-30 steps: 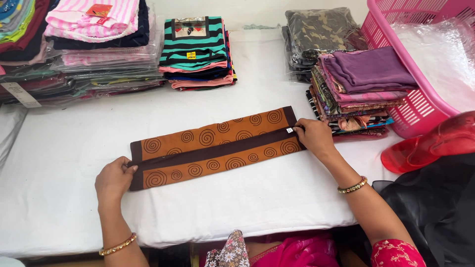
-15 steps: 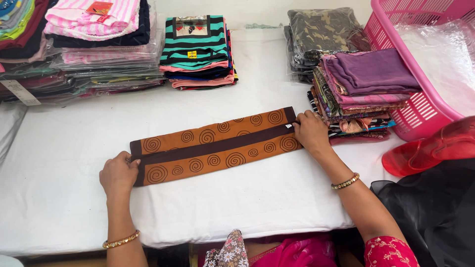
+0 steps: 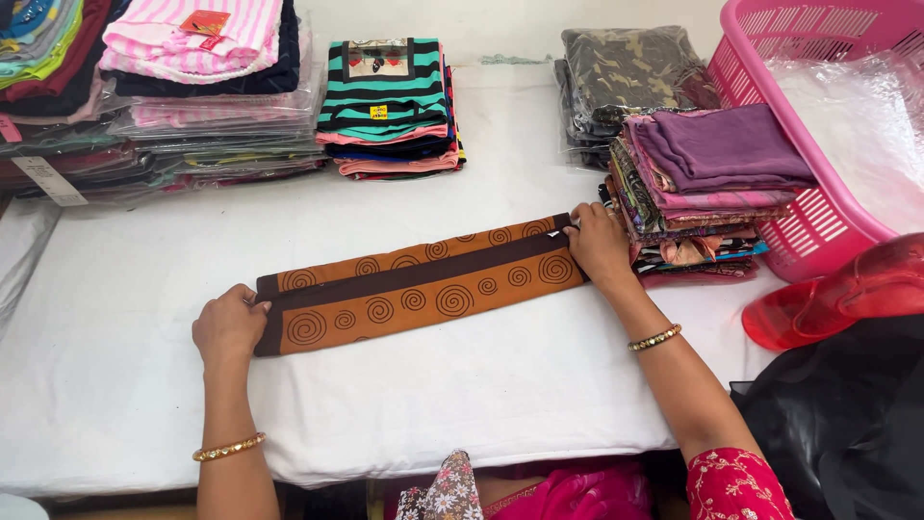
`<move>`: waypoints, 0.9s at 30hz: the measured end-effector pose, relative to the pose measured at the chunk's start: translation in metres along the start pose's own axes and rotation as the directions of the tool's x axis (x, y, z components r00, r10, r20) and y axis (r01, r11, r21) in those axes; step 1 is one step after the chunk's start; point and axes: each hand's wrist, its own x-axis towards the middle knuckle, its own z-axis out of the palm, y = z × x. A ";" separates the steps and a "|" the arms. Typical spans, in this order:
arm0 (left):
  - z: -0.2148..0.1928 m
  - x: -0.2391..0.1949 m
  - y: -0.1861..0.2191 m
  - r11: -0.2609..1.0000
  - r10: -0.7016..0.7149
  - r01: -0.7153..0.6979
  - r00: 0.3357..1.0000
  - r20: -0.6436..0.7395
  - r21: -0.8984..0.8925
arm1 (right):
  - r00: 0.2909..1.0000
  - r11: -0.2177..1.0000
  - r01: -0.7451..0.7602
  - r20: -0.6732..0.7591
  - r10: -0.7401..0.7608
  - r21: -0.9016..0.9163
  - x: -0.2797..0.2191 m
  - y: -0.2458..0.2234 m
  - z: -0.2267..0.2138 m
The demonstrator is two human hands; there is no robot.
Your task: The person folds several pieces of clothing, including a pink patterned top, a purple scarf, a brown patterned scarf, and a green patterned scarf. They smooth each item on a white table surface, fold it neatly, and place it into a pink basket.
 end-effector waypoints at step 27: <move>-0.012 -0.073 0.003 0.992 0.056 -0.072 0.987 -0.150 -0.106 | 0.912 0.869 -0.128 0.401 -0.086 0.478 0.008 -0.140 -0.044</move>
